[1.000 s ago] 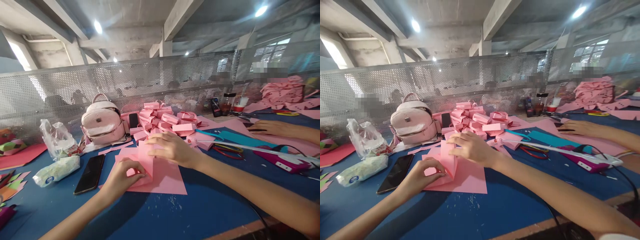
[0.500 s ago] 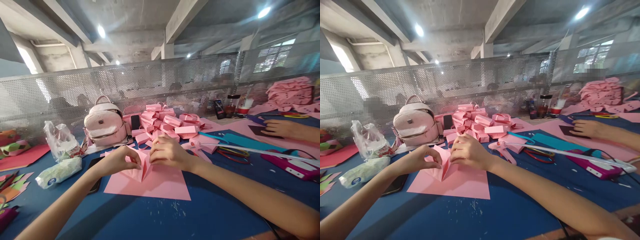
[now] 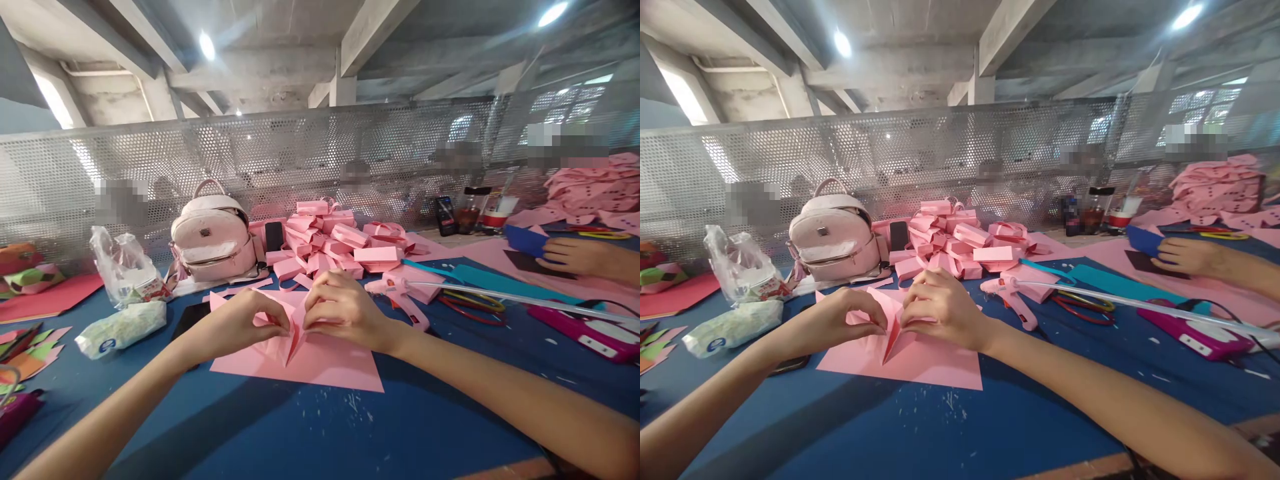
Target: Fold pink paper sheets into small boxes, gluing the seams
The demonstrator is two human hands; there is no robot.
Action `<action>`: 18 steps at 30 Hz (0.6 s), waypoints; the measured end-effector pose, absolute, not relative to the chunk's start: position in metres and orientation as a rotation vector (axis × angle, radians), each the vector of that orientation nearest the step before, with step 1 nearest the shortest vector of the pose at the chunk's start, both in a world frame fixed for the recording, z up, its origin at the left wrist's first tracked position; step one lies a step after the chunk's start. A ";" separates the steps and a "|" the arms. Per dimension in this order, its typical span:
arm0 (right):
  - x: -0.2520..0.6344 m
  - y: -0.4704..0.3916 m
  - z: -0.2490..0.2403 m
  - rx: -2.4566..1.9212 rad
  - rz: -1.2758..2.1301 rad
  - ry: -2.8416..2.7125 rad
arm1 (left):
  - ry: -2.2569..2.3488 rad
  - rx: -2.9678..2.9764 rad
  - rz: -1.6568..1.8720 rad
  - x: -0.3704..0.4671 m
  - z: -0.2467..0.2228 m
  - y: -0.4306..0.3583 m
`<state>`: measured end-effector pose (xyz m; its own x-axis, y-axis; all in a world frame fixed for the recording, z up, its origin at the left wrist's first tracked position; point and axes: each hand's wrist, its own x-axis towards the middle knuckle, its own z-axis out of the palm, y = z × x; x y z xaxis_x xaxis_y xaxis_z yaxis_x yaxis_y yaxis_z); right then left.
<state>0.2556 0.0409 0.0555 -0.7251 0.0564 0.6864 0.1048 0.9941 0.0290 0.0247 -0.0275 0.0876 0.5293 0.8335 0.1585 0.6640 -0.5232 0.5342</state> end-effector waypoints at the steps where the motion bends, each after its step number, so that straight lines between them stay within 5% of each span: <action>1: 0.255 0.040 0.055 -0.104 -0.074 -2.377 | 1.239 2.358 0.570 0.025 0.088 -0.030; 18: 0.249 0.032 0.056 -0.109 -0.116 -2.368 | 1.241 2.367 0.618 0.029 0.088 -0.037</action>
